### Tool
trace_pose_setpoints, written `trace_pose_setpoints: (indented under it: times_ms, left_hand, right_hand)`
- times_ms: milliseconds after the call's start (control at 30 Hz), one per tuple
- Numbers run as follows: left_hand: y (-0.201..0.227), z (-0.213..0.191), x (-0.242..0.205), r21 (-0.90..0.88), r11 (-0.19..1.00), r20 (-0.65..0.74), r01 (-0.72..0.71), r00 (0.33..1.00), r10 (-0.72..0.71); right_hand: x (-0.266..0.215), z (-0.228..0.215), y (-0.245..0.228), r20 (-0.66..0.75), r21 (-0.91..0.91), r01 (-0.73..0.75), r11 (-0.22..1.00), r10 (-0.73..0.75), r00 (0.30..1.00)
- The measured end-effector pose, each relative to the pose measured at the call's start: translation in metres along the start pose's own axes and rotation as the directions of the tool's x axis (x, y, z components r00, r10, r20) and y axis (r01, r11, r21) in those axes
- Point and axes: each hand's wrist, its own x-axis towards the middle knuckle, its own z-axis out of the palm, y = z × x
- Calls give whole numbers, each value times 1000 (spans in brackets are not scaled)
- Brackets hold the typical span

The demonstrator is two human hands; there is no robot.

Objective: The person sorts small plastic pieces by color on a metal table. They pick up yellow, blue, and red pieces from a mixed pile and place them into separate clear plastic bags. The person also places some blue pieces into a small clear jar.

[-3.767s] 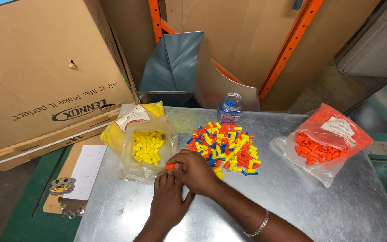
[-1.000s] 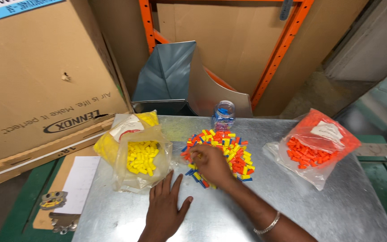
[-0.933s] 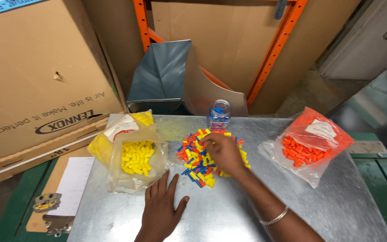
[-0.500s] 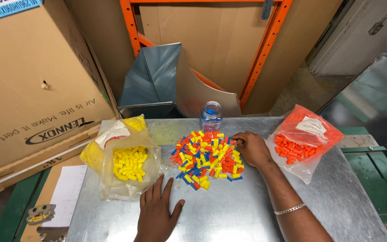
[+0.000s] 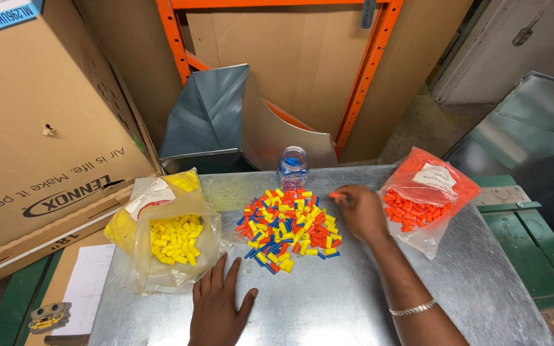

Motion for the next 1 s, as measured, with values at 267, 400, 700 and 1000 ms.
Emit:
trace_pose_setpoints:
  times_ms: [267,400,700,1000]
  left_hand:
    - [2,0,2,25,999,64,44,997,-45]
    - [-2,6,0,29,1000,-18,2,1000,-1]
    - [1,1,-1,16,1000,-21,-4,1000,4]
    - [4,-7,0,-27,999,46,21,999,-20]
  right_hand:
    - [5,-40,116,-155,-90,-340,936,324,933]
    - [11,-46,146,-371,-89,-144,985,102,923]
    - [-7,-4,81,-230,175,-58,983,98,968]
    - [35,28,-6,137,-78,114,990,-102,985]
